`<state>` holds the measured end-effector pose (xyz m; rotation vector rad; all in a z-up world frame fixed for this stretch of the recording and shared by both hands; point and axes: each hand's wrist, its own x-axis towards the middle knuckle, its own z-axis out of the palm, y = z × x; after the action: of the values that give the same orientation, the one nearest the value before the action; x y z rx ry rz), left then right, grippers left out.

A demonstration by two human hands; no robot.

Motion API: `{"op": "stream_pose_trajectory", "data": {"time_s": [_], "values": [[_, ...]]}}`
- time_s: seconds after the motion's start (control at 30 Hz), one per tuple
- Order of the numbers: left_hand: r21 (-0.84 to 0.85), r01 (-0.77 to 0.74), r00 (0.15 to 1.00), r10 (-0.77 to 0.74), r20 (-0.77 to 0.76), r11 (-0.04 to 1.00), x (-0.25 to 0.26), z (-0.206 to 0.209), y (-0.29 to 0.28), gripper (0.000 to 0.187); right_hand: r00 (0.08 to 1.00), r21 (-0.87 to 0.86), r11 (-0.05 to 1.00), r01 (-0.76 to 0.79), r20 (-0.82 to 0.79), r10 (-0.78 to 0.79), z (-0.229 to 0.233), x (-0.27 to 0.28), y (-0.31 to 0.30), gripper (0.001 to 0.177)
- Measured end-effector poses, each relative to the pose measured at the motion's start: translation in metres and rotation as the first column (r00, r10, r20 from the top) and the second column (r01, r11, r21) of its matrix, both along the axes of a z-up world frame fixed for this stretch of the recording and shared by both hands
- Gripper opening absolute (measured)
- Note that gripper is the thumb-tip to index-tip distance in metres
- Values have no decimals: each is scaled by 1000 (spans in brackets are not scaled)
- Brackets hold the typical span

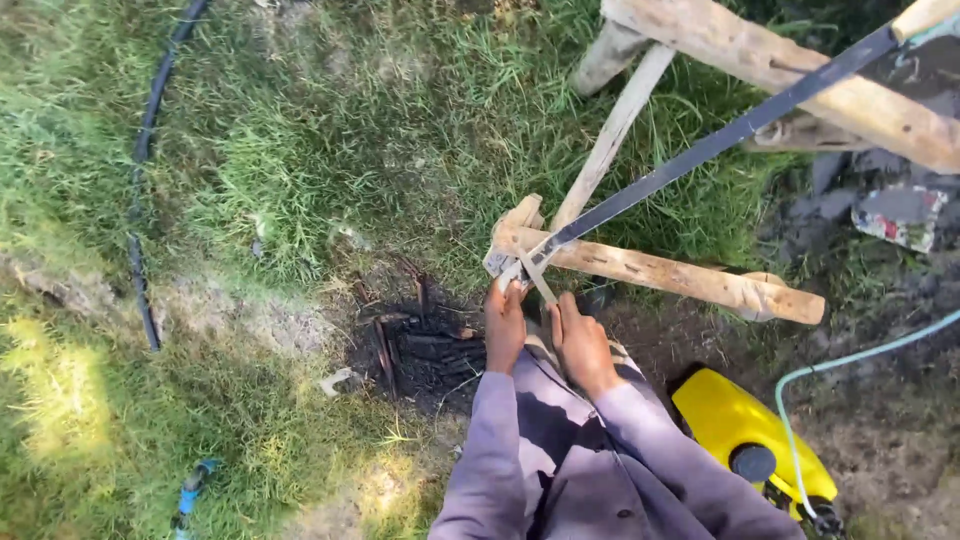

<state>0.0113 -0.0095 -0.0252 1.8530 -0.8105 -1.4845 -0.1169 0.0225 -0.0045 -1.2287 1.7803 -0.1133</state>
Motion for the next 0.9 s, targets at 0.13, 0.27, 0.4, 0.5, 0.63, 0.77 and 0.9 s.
{"op": "stream_pose_trajectory", "data": {"time_s": [0.13,0.27,0.4,0.5,0.63,0.77,0.9], "values": [[32,36,997,-38,69,999,-2,7,-3,38,999,-38,999,-13,-34,12,-31,3,-31,40],[54,45,996,-49,69,997,-3,27,-4,37,999,7,999,44,6,-44,-4,6,-6,41],[20,-38,998,39,-49,999,-16,37,-10,39,998,-20,1000,-22,-65,21,-19,0,-25,39],[59,9,1000,-8,-12,998,-14,59,-15,40,999,-87,996,29,-42,-33,-14,8,-52,37],[136,-17,1000,13,28,991,-15,44,-17,43,999,34,999,38,11,-38,13,7,-10,36],[119,-28,1000,27,12,993,-18,54,-12,38,995,-18,1000,14,-95,-15,2,9,-42,41],[177,-32,999,29,21,984,-10,48,-8,40,983,-63,997,-34,-185,22,12,22,20,45]]}}
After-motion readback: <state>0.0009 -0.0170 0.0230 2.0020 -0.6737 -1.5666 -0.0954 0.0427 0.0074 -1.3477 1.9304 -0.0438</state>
